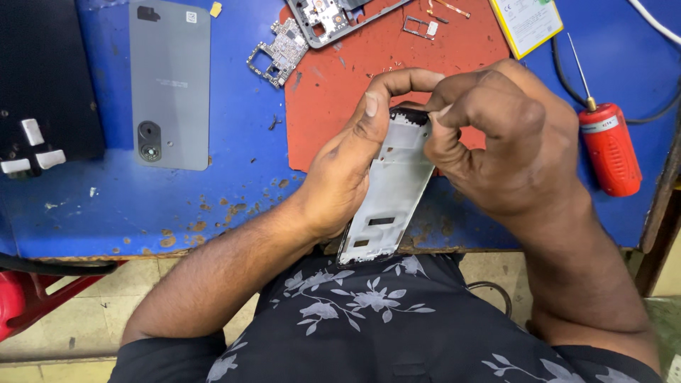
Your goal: The person scrapes residue from the edges of a disassembled smartphone frame using a metal tool, then brushes the frame with a toothbrush. They handle a small ribbon cable and place it on the workbench. The person continues scraping and brushing the frame throughout the clip.
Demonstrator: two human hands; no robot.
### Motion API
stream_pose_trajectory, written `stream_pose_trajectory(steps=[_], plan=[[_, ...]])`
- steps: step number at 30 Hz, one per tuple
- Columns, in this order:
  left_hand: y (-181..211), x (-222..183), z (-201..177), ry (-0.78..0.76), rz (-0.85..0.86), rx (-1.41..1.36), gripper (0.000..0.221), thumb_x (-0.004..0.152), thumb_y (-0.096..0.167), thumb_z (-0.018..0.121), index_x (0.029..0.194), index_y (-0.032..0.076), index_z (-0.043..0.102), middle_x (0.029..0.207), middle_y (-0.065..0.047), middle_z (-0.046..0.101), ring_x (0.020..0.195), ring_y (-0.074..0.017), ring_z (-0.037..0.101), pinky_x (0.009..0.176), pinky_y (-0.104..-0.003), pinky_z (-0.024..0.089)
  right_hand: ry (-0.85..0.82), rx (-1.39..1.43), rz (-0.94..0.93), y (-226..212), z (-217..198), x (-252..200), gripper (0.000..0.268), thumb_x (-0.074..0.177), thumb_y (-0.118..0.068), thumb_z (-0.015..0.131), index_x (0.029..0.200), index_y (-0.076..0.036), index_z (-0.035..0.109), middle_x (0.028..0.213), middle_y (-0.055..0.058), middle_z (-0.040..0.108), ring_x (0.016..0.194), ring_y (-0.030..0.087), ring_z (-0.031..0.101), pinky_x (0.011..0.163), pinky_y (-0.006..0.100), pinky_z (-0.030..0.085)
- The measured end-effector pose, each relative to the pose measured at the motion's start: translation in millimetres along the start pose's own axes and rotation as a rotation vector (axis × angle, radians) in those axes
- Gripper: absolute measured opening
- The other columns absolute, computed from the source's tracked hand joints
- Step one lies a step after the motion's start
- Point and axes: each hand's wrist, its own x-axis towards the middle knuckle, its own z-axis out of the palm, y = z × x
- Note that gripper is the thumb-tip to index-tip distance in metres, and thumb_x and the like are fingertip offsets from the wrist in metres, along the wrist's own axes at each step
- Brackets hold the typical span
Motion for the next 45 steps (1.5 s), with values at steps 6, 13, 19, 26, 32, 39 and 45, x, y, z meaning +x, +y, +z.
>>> stream_pose_trajectory(steps=[6,13,19,26,32,39,45], plan=[[-5,0,-1,-0.002,-0.006,-0.022,0.061,0.117,0.056,0.029,0.15,0.005,0.037,0.136,-0.012,0.055,0.129,-0.0158,0.053,0.119,-0.035,0.043,-0.007,-0.031,0.008,1,3,-4,0.045,0.103,0.013,0.074,0.118,-0.003,0.034,0.096,0.011,0.065,0.079,0.023,0.066,0.068,0.03,0.055],[-18,4,-5,-0.008,0.04,-0.084,0.056,0.119,0.053,0.032,0.147,0.005,0.042,0.13,-0.011,0.056,0.121,-0.0147,0.056,0.112,-0.033,0.048,0.008,-0.008,0.044,-2,10,-7,0.045,0.105,0.006,0.076,0.114,-0.005,0.033,0.096,0.013,0.067,0.077,0.026,0.064,0.067,0.031,0.052],[-19,6,-3,-0.004,0.035,-0.126,0.057,0.119,0.052,0.032,0.146,0.004,0.044,0.127,-0.01,0.058,0.117,-0.0148,0.058,0.109,-0.033,0.051,0.027,0.077,0.144,5,12,-30,0.042,0.102,0.001,0.075,0.111,-0.006,0.035,0.097,0.016,0.068,0.078,0.027,0.067,0.07,0.034,0.052],[-7,1,-9,0.089,0.126,-0.165,0.067,0.115,0.061,0.034,0.151,0.005,0.043,0.125,-0.012,0.058,0.114,-0.02,0.061,0.104,-0.037,0.05,0.401,0.433,0.494,-4,22,-76,0.031,0.111,0.0,0.068,0.118,-0.006,0.038,0.1,0.011,0.059,0.085,0.016,0.062,0.081,0.026,0.053],[-16,3,-8,0.165,0.333,-0.061,0.071,0.116,0.065,0.034,0.154,0.005,0.039,0.136,-0.009,0.05,0.121,-0.0186,0.054,0.111,-0.038,0.045,0.134,0.616,0.638,-52,43,-87,0.06,0.091,-0.015,0.083,0.135,-0.001,0.045,0.137,0.016,0.055,0.12,0.021,0.062,0.106,0.033,0.052],[-15,-1,-4,0.075,0.403,0.077,0.073,0.116,0.066,0.037,0.16,0.008,0.031,0.147,-0.007,0.043,0.138,-0.0171,0.045,0.122,-0.035,0.037,0.066,0.551,0.644,-54,31,-71,0.066,0.091,-0.015,0.087,0.14,0.0,0.046,0.15,0.018,0.049,0.13,0.021,0.062,0.113,0.032,0.052],[-12,-6,-5,-0.011,0.377,-0.058,0.073,0.116,0.063,0.038,0.161,0.006,0.031,0.154,-0.007,0.04,0.145,-0.0172,0.041,0.124,-0.036,0.037,0.062,0.206,0.556,-55,18,-70,0.074,0.076,-0.014,0.092,0.138,-0.004,0.053,0.144,0.018,0.059,0.117,0.024,0.065,0.099,0.031,0.053]])
